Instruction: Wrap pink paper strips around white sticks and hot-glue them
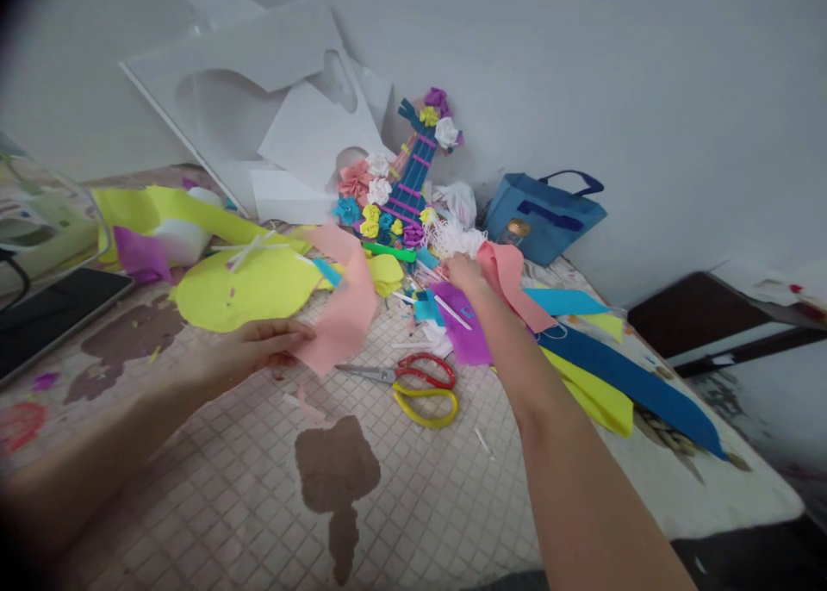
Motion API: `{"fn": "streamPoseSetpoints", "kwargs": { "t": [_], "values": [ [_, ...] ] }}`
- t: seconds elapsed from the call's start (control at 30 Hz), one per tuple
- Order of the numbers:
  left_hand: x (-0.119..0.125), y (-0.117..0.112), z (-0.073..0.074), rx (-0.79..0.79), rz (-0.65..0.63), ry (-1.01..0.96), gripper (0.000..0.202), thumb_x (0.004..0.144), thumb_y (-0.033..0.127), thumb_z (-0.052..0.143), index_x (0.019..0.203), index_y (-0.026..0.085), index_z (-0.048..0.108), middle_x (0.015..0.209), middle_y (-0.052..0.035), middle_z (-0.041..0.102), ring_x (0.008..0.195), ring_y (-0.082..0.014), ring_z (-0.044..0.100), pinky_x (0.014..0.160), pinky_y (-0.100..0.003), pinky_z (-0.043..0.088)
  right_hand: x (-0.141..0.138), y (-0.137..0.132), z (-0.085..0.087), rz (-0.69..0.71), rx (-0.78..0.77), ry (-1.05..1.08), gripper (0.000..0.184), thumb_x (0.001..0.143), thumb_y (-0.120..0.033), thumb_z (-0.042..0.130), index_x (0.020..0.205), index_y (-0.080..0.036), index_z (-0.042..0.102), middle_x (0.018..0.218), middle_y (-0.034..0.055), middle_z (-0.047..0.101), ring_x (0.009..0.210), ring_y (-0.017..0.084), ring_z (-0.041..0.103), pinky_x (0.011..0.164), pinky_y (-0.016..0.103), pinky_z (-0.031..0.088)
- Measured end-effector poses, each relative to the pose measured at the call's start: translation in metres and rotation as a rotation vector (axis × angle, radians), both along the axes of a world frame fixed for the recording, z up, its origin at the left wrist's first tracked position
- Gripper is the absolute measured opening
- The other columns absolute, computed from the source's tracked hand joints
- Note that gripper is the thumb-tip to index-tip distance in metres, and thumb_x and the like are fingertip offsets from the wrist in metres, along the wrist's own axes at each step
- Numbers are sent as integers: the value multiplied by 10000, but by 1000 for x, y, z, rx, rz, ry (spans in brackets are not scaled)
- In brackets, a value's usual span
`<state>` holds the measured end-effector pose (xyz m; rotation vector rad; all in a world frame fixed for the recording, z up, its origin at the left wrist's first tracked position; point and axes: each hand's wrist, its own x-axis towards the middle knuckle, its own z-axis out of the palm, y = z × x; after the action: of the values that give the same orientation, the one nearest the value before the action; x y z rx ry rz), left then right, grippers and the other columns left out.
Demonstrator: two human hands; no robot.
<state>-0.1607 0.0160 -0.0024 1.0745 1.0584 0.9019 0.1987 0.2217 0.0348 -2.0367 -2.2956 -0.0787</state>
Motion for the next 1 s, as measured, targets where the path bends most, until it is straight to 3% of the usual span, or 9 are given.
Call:
{"fn": "streamPoseSetpoints", "kwargs": {
  "t": [0.23,0.33,0.47,0.63,0.73,0.87,1.0],
  "values": [
    [2,-1,3,-19,13,10,241,701,364,714,875,197,721,1009,-51,673,789,-138,606,681,-249,509,18,15,22,-46,111,428,154,883,-268,498,810,-163,584,796,43,632,742,158,620,669,283,514],
    [3,-1,5,-22,8,27,245,718,369,705,894,199,716,1012,-50,668,758,-130,592,627,-225,490,20,12,28,-9,89,622,121,854,-257,494,767,-186,538,698,9,603,594,111,590,576,238,496],
    [3,-2,4,-6,-15,40,250,709,360,710,900,199,705,964,-38,668,711,-118,581,596,-220,470,15,1,29,51,30,761,77,801,-234,524,739,-192,504,646,-13,566,542,94,551,560,231,475],
    [3,-2,5,8,-49,69,262,707,347,702,919,193,687,804,-12,652,626,-104,546,532,-207,428,0,-18,30,125,-25,763,106,732,-208,562,660,-194,486,565,-27,521,525,101,491,531,221,412],
    [3,-2,7,45,-51,97,267,706,349,695,922,193,684,807,-10,656,621,-99,541,546,-208,434,-12,-29,28,161,-28,725,102,735,-193,535,666,-204,460,561,-29,498,548,115,484,532,225,389],
    [4,-3,10,81,-36,135,290,677,361,711,909,189,683,805,-16,665,665,-124,571,601,-234,461,-32,-57,12,238,-57,657,59,763,-228,505,736,-214,455,582,-39,478,546,127,484,515,229,366],
    [5,-4,9,103,-19,137,335,668,376,721,944,191,679,807,-22,674,702,-148,597,656,-265,479,-54,-98,-11,383,-115,544,151,788,-309,521,692,-195,499,609,-34,509,584,131,490,537,226,347]
  ]
}}
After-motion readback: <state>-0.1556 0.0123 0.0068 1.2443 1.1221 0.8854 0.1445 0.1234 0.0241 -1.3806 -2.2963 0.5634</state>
